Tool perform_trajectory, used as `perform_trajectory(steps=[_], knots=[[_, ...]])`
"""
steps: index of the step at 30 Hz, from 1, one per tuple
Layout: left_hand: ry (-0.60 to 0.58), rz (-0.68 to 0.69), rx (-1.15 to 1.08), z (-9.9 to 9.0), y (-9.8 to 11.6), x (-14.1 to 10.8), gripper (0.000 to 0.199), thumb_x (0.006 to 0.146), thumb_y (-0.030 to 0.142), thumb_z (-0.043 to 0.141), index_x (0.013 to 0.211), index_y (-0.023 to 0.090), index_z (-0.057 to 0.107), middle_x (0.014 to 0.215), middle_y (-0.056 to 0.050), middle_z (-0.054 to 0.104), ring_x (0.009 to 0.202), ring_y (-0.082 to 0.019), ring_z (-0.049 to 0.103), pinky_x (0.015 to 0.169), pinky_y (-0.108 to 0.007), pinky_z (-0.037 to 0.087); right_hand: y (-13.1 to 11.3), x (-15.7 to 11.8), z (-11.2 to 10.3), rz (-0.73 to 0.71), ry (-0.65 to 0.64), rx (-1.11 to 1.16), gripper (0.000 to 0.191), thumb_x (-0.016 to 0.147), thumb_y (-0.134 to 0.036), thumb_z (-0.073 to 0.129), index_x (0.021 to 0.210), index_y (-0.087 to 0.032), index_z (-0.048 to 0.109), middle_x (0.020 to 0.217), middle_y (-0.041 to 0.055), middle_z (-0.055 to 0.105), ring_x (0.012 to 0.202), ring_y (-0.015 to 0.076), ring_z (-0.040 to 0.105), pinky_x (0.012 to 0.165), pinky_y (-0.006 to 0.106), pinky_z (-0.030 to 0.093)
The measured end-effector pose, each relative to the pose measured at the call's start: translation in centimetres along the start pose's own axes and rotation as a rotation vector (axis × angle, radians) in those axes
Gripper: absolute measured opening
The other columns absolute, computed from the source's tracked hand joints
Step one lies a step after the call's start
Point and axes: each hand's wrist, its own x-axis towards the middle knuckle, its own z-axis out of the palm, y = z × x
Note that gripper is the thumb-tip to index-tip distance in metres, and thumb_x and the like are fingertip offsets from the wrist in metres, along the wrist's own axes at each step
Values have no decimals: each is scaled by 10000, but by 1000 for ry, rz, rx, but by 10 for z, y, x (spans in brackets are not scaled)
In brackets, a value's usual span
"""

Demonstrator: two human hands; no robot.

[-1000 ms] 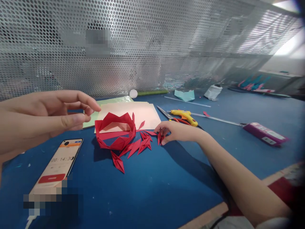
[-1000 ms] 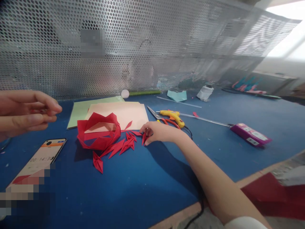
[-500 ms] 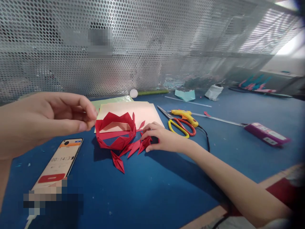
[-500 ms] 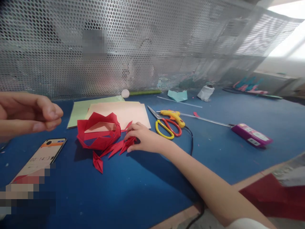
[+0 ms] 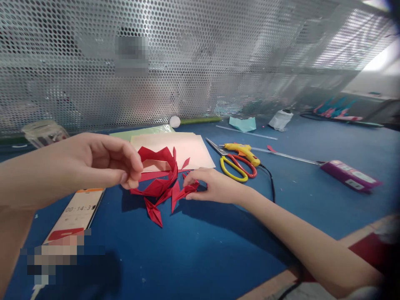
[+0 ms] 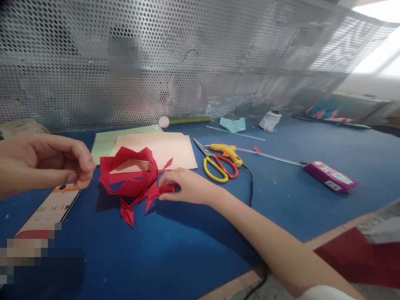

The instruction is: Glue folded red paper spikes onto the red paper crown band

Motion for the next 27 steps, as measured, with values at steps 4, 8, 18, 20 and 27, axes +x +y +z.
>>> perform_trajectory(steps=[4,8,18,20,27], knots=[[-339,-62,75,7,3,2,105,785,281,606,787,249,707,720,-41,723,631,-172,693,546,-216,544,-2,-1,3,-63,77,100,184,814,-342,668,919,-195,636,890,15,685,778,125,623,709,238,480],[-405,-156,142,28,3,3,213,811,412,542,842,258,686,836,-46,728,500,-172,664,446,-253,521,-3,-2,6,-186,185,104,208,802,-296,688,966,-184,627,911,31,684,827,128,623,759,239,486],[-415,-122,388,74,-13,6,202,790,428,575,786,249,667,746,38,673,651,-116,587,560,-212,430,-18,-1,17,-76,217,497,183,772,-192,702,939,-147,641,909,42,679,830,124,635,765,237,508],[-415,-120,386,77,-15,7,207,791,418,569,748,236,658,687,43,638,611,-107,548,533,-213,398,-19,-1,20,-6,218,565,200,757,-190,710,941,-151,640,901,38,671,810,125,633,752,245,514],[-382,-154,388,86,-21,9,173,784,323,518,669,204,567,584,56,530,541,-101,471,485,-233,322,-21,3,29,122,189,836,222,749,-174,704,957,-150,630,922,32,653,853,123,639,800,257,522]])
